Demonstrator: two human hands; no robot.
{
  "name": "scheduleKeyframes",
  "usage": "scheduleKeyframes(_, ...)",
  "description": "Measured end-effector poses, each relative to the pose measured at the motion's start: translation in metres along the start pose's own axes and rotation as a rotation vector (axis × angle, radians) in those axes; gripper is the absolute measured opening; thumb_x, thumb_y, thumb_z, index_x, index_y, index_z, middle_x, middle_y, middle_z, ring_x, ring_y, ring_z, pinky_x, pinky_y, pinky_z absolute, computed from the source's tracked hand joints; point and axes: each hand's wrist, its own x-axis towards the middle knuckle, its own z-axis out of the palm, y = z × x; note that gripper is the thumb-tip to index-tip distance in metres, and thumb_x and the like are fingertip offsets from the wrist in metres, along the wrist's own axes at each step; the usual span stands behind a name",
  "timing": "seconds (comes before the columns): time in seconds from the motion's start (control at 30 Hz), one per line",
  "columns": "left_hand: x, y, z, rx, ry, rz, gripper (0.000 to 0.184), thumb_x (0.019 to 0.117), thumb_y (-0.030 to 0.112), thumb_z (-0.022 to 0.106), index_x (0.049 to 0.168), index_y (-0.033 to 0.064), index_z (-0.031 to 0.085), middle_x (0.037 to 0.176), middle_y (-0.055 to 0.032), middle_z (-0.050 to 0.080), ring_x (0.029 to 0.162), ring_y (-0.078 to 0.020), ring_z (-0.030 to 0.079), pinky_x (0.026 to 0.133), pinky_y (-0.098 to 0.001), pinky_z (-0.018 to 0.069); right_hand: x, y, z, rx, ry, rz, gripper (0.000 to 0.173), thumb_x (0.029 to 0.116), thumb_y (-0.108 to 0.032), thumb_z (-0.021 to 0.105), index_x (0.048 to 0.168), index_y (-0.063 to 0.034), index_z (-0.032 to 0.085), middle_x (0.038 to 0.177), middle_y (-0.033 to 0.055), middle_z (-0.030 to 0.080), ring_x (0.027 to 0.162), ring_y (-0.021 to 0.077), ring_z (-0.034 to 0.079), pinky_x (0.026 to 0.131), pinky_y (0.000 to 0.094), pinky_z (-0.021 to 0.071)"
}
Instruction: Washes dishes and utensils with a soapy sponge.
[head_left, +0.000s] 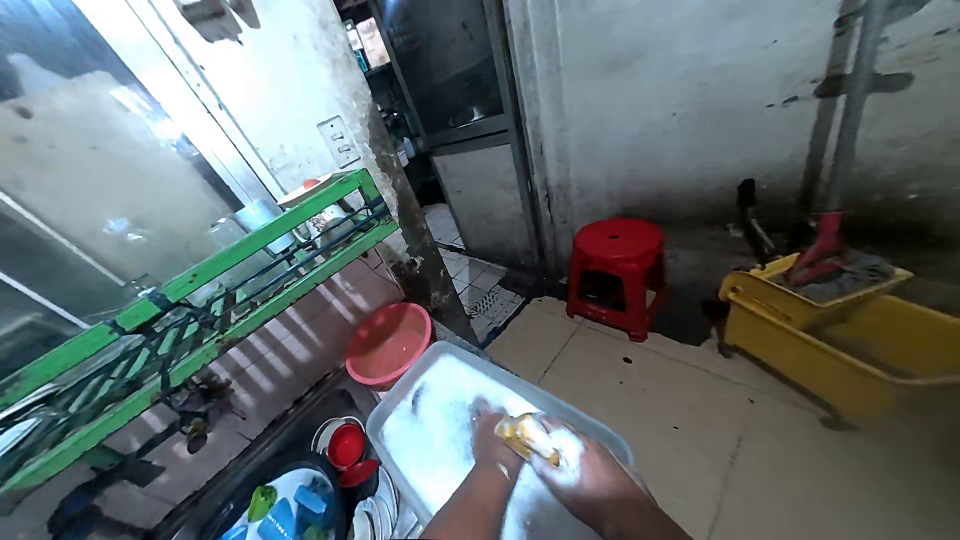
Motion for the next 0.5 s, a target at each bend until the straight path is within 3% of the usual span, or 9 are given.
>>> scheduleKeyframes(0.1, -0.009, 0.003, -0.001, 0.067, -0.050, 0.037, 0.057, 0.1003, 0.023, 0.061, 0.150, -0.0006, 0.047, 0.163, -0.0279, 0.029, 0.151, -0.0425, 0.029, 0.123, -0.0526, 0.0260, 0.000, 0.001, 0.000, 0.002, 0.015, -0.014, 0.055, 0.0975, -0.031, 0.064, 0.147, -0.0094, 0.054, 0.145, 0.0155, 0.058, 0.134, 0.0317, 0.056, 0.110, 0.0567, 0.0428)
scheduleKeyframes(0.17, -0.015, 0.003, -0.004, 0.093, -0.053, -0.043, 0.061, 0.1002, 0.026, 0.060, 0.154, 0.0022, 0.043, 0.165, -0.0245, 0.026, 0.152, -0.0404, 0.029, 0.121, -0.0551, 0.0291, 0.001, 0.003, 0.001, 0.010, 0.012, -0.014, 0.055, 0.0972, -0.032, 0.064, 0.147, -0.0098, 0.054, 0.144, 0.0153, 0.059, 0.133, 0.0317, 0.056, 0.110, 0.0574, 0.0430)
scheduleKeyframes(0.3, -0.026, 0.009, -0.011, 0.099, -0.075, -0.266, 0.057, 0.0990, 0.034, 0.061, 0.144, 0.0008, 0.053, 0.152, -0.0234, 0.048, 0.142, -0.0396, 0.044, 0.113, -0.0592, 0.0375, 0.003, 0.004, 0.002, 0.042, -0.001, -0.023, 0.054, 0.0972, -0.030, 0.064, 0.146, -0.0089, 0.055, 0.143, 0.0164, 0.059, 0.133, 0.0322, 0.057, 0.110, 0.0572, 0.0429)
scheduleKeyframes(0.43, -0.038, 0.031, -0.007, 0.088, -0.127, -0.231, 0.067, 0.0994, 0.029, 0.064, 0.152, -0.0048, 0.040, 0.160, -0.0274, 0.034, 0.149, -0.0411, 0.033, 0.118, -0.0561, 0.0300, 0.003, 0.007, 0.003, 0.048, 0.011, -0.056, 0.055, 0.0965, -0.030, 0.064, 0.146, -0.0069, 0.054, 0.142, 0.0180, 0.059, 0.132, 0.0337, 0.057, 0.110, 0.0558, 0.0432)
scheduleKeyframes(0.5, -0.037, 0.044, -0.001, 0.140, -0.169, -0.263, 0.068, 0.1008, 0.029, 0.063, 0.156, 0.0008, 0.036, 0.164, -0.0206, 0.031, 0.152, -0.0373, 0.029, 0.119, -0.0558, 0.0278, 0.003, 0.009, 0.002, 0.048, 0.009, -0.057, 0.055, 0.0970, -0.031, 0.064, 0.146, -0.0075, 0.054, 0.142, 0.0177, 0.059, 0.133, 0.0333, 0.056, 0.111, 0.0558, 0.0426)
